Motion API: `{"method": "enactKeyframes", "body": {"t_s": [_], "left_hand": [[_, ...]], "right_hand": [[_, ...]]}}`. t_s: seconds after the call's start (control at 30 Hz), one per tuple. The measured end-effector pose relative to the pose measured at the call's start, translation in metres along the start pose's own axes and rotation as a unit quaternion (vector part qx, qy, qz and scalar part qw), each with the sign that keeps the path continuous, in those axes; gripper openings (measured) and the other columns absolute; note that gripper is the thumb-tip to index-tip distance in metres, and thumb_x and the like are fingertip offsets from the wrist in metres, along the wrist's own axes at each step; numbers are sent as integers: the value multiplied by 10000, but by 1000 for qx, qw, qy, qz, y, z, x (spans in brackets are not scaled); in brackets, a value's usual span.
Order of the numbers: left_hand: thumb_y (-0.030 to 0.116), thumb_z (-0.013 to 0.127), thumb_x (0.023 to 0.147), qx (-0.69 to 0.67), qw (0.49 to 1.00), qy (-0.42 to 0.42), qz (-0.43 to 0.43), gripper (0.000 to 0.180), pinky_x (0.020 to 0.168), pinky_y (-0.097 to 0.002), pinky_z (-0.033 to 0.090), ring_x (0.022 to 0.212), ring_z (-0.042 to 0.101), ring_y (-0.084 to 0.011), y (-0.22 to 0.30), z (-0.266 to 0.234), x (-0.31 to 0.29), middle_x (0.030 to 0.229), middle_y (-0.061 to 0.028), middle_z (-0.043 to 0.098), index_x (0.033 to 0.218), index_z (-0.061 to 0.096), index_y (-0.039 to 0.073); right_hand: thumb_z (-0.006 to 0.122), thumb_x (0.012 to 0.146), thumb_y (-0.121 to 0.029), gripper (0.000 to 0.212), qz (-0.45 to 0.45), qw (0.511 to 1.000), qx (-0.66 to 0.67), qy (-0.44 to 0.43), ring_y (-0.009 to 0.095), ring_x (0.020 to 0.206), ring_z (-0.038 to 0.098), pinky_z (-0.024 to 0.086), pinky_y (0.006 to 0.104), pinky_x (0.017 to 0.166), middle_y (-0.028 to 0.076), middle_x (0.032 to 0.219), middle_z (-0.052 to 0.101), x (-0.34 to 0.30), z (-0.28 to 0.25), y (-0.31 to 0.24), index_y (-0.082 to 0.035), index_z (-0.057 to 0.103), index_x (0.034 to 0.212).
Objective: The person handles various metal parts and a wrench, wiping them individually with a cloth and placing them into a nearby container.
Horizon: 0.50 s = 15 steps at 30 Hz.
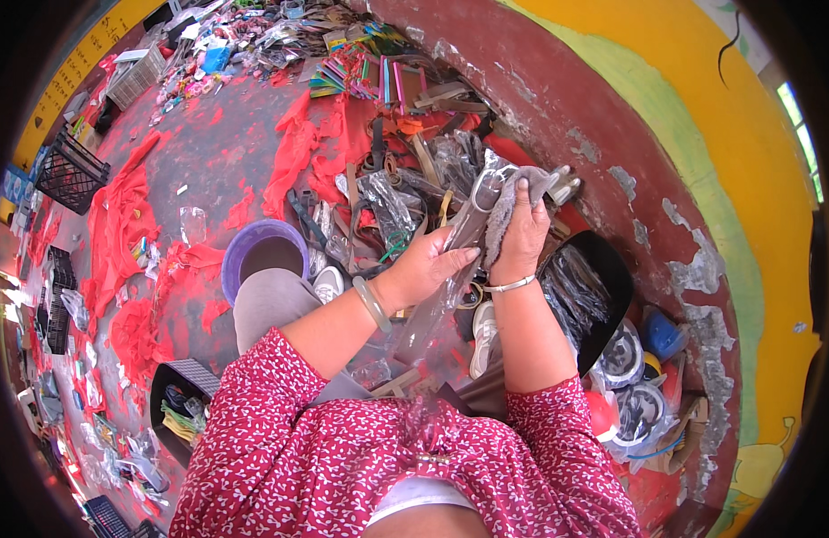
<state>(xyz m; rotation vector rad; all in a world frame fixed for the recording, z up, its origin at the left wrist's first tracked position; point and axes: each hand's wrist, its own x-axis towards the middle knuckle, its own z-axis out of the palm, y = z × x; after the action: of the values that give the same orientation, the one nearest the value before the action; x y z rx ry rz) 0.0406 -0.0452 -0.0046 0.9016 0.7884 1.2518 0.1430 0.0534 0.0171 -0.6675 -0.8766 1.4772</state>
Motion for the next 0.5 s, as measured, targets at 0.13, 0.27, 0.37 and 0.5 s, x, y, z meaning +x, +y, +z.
{"method": "enactKeyframes", "body": {"t_s": [0.13,0.27,0.37,0.5], "left_hand": [[192,552,893,-43,998,-24,-23,259,564,-224,472,636,567,-94,14,1,-2,783,-4,544,1104,496,53],[181,552,892,34,999,-12,-24,217,554,-223,459,623,551,-83,15,-13,-4,763,3,533,1062,518,51],[174,545,893,151,988,9,0,184,532,-223,437,588,520,-71,18,-19,-8,717,12,514,1018,532,39],[162,549,890,241,970,-1,-36,170,527,-220,432,584,512,-63,12,-33,-12,712,9,523,1001,541,34]], "right_hand": [[523,908,-310,270,73,997,6,6,116,700,568,461,252,629,22,822,601,1,-2,-14,-47,566,954],[475,896,-448,370,152,979,133,-1,217,758,600,498,366,688,73,846,603,28,-26,-22,-92,556,948],[396,925,-455,407,136,980,119,-88,225,804,591,506,360,703,67,859,606,44,-35,-45,-82,540,998],[484,913,-321,352,194,944,21,-264,173,770,570,480,277,722,72,870,587,36,-51,-54,-28,514,1106]]}}
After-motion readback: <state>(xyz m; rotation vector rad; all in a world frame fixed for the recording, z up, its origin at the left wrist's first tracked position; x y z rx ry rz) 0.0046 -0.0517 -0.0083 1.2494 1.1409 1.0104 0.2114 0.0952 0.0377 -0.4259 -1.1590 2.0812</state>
